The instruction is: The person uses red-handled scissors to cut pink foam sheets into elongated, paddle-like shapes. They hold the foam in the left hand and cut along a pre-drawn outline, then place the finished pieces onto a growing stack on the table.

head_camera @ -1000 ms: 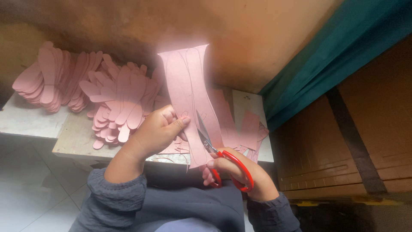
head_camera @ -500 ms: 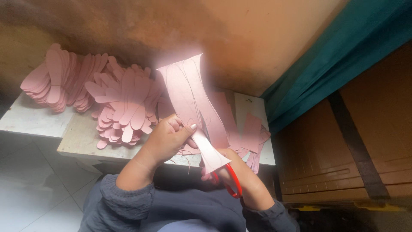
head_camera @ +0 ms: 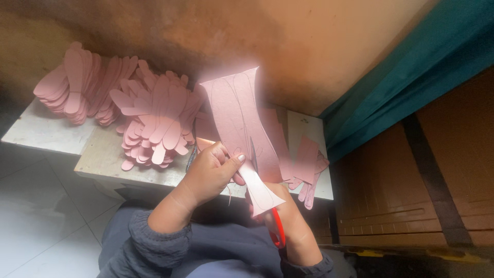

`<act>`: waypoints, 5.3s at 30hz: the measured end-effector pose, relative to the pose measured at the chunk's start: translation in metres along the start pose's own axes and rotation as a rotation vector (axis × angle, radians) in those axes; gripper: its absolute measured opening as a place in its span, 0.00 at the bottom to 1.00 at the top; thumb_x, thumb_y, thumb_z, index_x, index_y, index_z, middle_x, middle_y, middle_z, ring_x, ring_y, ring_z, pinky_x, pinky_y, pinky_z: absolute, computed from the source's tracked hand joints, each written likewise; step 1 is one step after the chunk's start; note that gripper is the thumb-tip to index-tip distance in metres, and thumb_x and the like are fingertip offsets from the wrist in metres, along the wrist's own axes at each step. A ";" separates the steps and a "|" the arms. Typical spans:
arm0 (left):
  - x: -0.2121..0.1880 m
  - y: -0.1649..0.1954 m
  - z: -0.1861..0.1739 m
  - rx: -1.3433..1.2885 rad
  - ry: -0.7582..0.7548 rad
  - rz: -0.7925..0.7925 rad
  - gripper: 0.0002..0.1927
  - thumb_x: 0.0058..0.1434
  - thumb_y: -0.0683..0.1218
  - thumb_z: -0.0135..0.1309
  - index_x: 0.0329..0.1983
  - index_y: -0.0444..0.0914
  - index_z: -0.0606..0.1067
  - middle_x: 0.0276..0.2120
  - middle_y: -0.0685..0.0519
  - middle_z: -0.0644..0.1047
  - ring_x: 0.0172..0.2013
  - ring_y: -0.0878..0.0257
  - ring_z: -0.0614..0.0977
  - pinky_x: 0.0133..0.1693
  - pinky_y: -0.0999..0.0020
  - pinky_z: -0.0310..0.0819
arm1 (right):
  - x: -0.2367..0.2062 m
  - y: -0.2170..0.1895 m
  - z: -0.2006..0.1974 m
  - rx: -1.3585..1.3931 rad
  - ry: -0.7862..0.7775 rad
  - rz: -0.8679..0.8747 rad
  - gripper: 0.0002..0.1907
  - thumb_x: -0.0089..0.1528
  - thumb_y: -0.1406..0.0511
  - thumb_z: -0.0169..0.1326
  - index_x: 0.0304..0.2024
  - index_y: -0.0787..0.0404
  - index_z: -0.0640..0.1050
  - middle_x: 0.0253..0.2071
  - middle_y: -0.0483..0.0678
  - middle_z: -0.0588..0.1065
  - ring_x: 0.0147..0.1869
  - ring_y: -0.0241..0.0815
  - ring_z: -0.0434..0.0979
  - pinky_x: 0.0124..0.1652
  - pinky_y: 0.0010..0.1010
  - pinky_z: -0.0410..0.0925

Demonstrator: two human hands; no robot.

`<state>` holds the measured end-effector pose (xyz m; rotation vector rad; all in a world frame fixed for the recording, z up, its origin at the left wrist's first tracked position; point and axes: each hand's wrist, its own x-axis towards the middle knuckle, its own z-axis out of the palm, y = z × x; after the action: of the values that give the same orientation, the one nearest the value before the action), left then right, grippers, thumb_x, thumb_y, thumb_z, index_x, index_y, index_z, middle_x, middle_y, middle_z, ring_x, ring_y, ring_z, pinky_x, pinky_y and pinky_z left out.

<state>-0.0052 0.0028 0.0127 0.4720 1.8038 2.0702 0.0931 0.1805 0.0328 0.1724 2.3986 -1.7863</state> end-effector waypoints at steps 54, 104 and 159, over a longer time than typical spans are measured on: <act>0.014 -0.022 -0.002 -0.297 -0.042 0.112 0.13 0.66 0.42 0.52 0.51 0.31 0.71 0.39 0.50 0.81 0.37 0.68 0.83 0.36 0.71 0.81 | -0.012 0.007 0.009 0.358 -0.045 0.157 0.17 0.65 0.59 0.53 0.31 0.68 0.76 0.22 0.46 0.71 0.21 0.33 0.68 0.21 0.22 0.62; 0.007 -0.020 0.009 -0.262 -0.029 0.174 0.13 0.69 0.42 0.50 0.54 0.31 0.72 0.41 0.53 0.80 0.39 0.70 0.80 0.43 0.72 0.76 | 0.010 0.013 0.024 0.257 0.128 0.301 0.11 0.61 0.63 0.56 0.32 0.67 0.79 0.22 0.46 0.73 0.22 0.34 0.72 0.22 0.24 0.65; 0.000 -0.016 0.019 -0.317 -0.006 0.127 0.13 0.67 0.41 0.52 0.53 0.32 0.72 0.42 0.52 0.80 0.40 0.68 0.81 0.43 0.71 0.78 | -0.012 0.028 0.009 0.045 -0.006 0.059 0.09 0.58 0.67 0.60 0.34 0.71 0.80 0.24 0.44 0.76 0.26 0.27 0.71 0.25 0.22 0.64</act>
<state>0.0046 0.0219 -0.0009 0.5126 1.4358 2.3816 0.1099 0.1801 0.0059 0.2397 2.3253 -1.8128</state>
